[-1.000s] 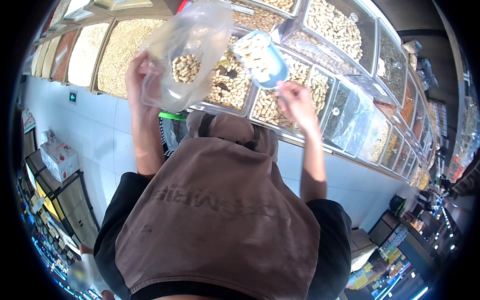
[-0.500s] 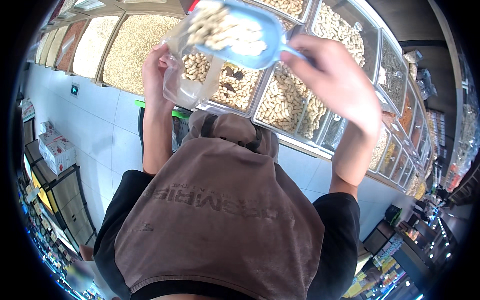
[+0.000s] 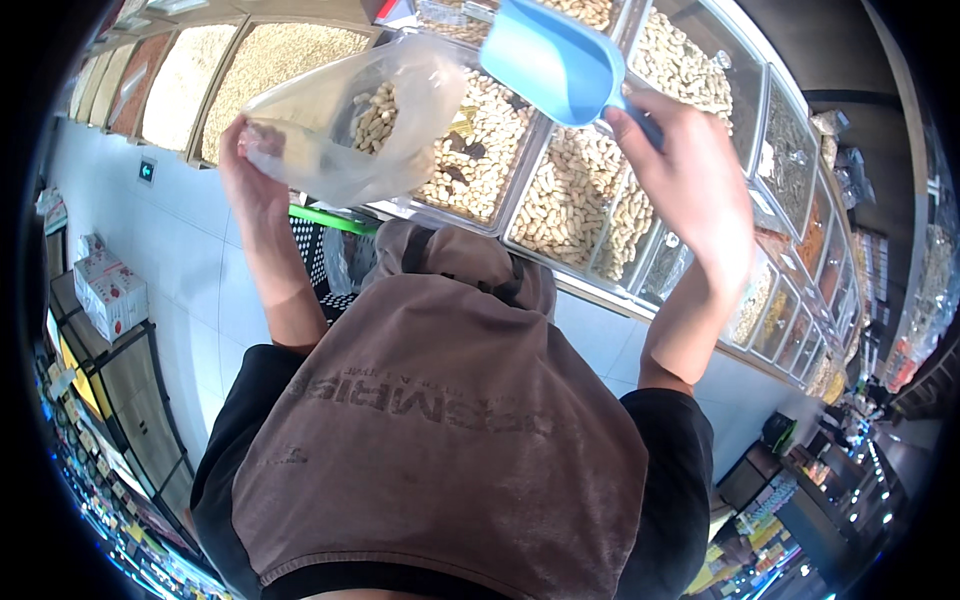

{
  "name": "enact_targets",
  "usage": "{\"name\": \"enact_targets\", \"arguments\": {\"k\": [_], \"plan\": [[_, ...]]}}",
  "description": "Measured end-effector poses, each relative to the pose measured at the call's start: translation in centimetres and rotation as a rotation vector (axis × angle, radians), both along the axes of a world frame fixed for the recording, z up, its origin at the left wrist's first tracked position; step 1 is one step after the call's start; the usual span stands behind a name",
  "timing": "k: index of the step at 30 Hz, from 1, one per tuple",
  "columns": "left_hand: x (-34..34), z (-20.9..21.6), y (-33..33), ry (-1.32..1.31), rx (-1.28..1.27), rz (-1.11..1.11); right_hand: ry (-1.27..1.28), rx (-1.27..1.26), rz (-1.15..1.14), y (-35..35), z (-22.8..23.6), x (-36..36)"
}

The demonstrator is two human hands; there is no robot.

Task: The person picks up a plastic bag, scoops nuts from bulk bins into the bag, places the bag in a shopping basket, and then adds two containers of candy to the basket.

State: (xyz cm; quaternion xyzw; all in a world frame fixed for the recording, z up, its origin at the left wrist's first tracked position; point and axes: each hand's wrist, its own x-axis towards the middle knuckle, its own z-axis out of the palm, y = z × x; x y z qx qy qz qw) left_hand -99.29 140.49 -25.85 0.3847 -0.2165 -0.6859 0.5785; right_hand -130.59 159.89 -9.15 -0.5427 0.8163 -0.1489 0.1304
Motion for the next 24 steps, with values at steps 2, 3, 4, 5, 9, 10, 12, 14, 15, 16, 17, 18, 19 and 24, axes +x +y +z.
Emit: {"name": "enact_targets", "arguments": {"k": [2, 3, 4, 5, 9, 10, 12, 14, 15, 16, 17, 18, 19, 24], "plan": [[0.6, -0.5, -0.5, -0.021, 0.037, 0.008, 0.100, 0.178, 0.025, 0.3, -3.2, -1.1], [1.0, -0.9, -0.8, 0.037, -0.008, -0.064, 0.148, 0.263, 0.058, 0.6, -5.7, -1.4], [1.3, -1.1, -1.1, 0.094, -0.049, -0.135, 0.192, 0.352, 0.093, 0.9, -8.2, -1.3], [1.5, -1.2, -1.4, 0.172, -0.036, -0.201, 0.155, 0.472, 0.131, 1.0, -9.9, -0.6], [-0.4, 0.3, -1.6, 0.034, -0.012, -0.136, -0.144, 0.471, 0.250, 2.2, -13.4, 1.3], [-0.1, -0.2, -1.4, 0.024, -0.012, -0.132, -0.153, 0.470, 0.256, 2.2, -14.1, 1.7], [-0.5, -0.5, -1.5, 0.006, -0.034, -0.129, -0.290, 0.485, 0.272, 1.7, -15.2, 2.7], [-0.8, -0.3, -1.0, 0.022, -0.014, -0.130, -0.199, 0.404, 0.270, 1.3, -17.2, 3.3], [-0.5, -0.8, -1.0, 0.072, -0.049, -0.188, -0.091, 0.384, 0.249, 0.6, -17.8, 2.9], [-0.3, -1.1, -1.1, 0.122, -0.084, -0.245, 0.018, 0.364, 0.227, 0.1, -18.5, 2.5], [-0.3, -1.3, -1.2, 0.124, -0.083, -0.247, 0.139, 0.228, 0.269, 0.4, -20.0, 1.6], [-0.3, -1.4, -1.4, 0.120, -0.058, -0.226, 0.140, 0.228, 0.269, 0.1, -20.7, 1.2], [-0.3, -1.6, -1.5, 0.115, -0.032, -0.204, 0.224, 0.222, 0.195, -0.3, -21.3, 0.8], [-0.4, -2.1, -2.1, 0.045, 0.024, -0.134, 0.229, 0.089, 0.080, 0.2, -19.1, -0.5]]}}
